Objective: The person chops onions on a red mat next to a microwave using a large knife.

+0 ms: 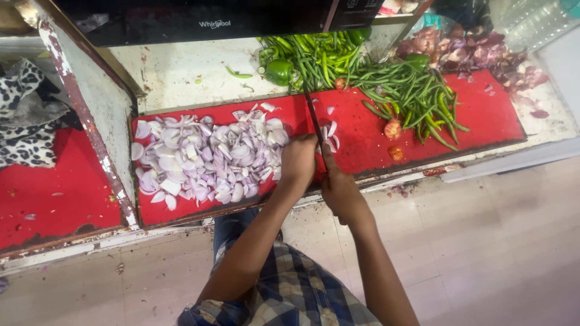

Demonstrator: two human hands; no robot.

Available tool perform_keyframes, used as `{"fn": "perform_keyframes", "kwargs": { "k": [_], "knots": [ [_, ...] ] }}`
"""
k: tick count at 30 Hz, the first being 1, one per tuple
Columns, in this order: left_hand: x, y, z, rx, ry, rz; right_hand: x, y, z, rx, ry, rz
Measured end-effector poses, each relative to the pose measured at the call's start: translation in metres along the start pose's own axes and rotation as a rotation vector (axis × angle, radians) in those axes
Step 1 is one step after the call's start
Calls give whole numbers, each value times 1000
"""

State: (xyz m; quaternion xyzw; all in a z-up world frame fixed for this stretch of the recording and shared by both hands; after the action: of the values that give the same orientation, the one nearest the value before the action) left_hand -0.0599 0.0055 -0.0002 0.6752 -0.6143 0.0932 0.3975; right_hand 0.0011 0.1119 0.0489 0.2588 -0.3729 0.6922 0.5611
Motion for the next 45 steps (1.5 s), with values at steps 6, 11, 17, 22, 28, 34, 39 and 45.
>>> {"fn": "perform_keyframes", "kwargs": {
  "k": [6,11,17,22,28,34,39,45],
  "knots": [
    [-2,1,-1,-14,23,-14,-31,3,-30,9,-73,-71],
    [-4,-8,-2,-8,15,9,-45,-31,-49,5,-3,-36],
    [9,-2,-13,-88,5,-25,-33,-58,-41,-175,156,34],
    [7,-4,-13,-75,18,-26,-4,-24,-12,-246,229,111],
    [-16,-5,8,0,159,11,20,-31,11,-323,164,218],
    [-13,-6,6,0,149,18,-2,-14,-4,-71,-28,84],
    [-6,-4,0,18,130,39,-13,-12,-13,-134,28,118],
    [-8,-5,1,11,153,103,-38,-36,-34,-26,83,7]
  ]
}}
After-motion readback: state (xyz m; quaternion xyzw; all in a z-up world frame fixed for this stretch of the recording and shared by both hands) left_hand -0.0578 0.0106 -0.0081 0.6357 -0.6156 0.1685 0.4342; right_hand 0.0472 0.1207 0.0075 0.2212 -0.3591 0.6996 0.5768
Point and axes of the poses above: each hand's wrist, its own y-axis towards the middle knuckle, its own x-axis out of the back of the hand, z = x × y, the point moved 6 cm from there along y, towards the middle knuckle, and after that the axes turned 6 degrees about -x, right-handed, at the moved point
